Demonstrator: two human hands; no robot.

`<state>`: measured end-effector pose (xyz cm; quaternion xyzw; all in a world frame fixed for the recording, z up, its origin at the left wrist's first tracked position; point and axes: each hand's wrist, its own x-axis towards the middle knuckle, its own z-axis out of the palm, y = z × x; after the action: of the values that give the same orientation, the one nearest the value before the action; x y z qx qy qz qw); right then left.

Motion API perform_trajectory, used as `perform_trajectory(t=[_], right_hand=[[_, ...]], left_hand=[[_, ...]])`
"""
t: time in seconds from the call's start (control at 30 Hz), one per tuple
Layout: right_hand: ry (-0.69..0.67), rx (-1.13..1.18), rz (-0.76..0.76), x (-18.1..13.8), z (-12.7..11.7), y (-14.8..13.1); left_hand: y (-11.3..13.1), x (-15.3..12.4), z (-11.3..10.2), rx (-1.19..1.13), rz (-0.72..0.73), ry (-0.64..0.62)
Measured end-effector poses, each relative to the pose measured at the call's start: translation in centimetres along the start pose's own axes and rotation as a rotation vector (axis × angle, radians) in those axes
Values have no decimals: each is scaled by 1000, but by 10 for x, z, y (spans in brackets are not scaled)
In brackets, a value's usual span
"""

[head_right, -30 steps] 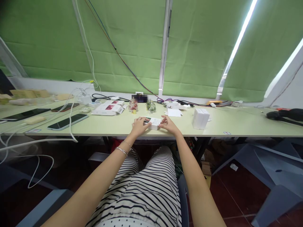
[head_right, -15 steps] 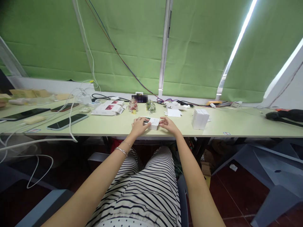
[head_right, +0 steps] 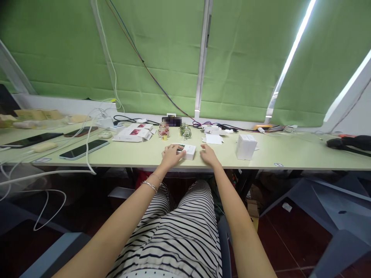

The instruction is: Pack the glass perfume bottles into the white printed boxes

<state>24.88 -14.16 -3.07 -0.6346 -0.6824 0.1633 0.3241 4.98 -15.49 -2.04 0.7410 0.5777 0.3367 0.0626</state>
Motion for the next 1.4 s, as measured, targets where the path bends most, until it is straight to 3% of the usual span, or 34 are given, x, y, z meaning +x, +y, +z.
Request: perform_trajectory(t=[0.17, 0.33, 0.5, 0.8, 0.97, 1.13, 1.4], right_hand=[[60, -239, 257, 34, -2, 3], [88, -621, 124, 61, -9, 27], [-15, -602, 176, 66, -12, 44], [193, -642, 123, 62, -11, 45], [-42, -579, 156, 67, -13, 46], [-37, -601, 136, 62, -15, 41], [-99, -613, 80, 46, -18, 29]], left_hand=[[-1, 0, 1, -17, 24, -32], [-3, 1, 1, -44, 56, -38], [-6, 2, 2, -80, 143, -75], [-8, 4, 3, -140, 203, -90], [-9, 4, 2, -188, 257, -119], [-11, 4, 3, -261, 321, -145], [-8, 2, 3, -220, 283, -80]])
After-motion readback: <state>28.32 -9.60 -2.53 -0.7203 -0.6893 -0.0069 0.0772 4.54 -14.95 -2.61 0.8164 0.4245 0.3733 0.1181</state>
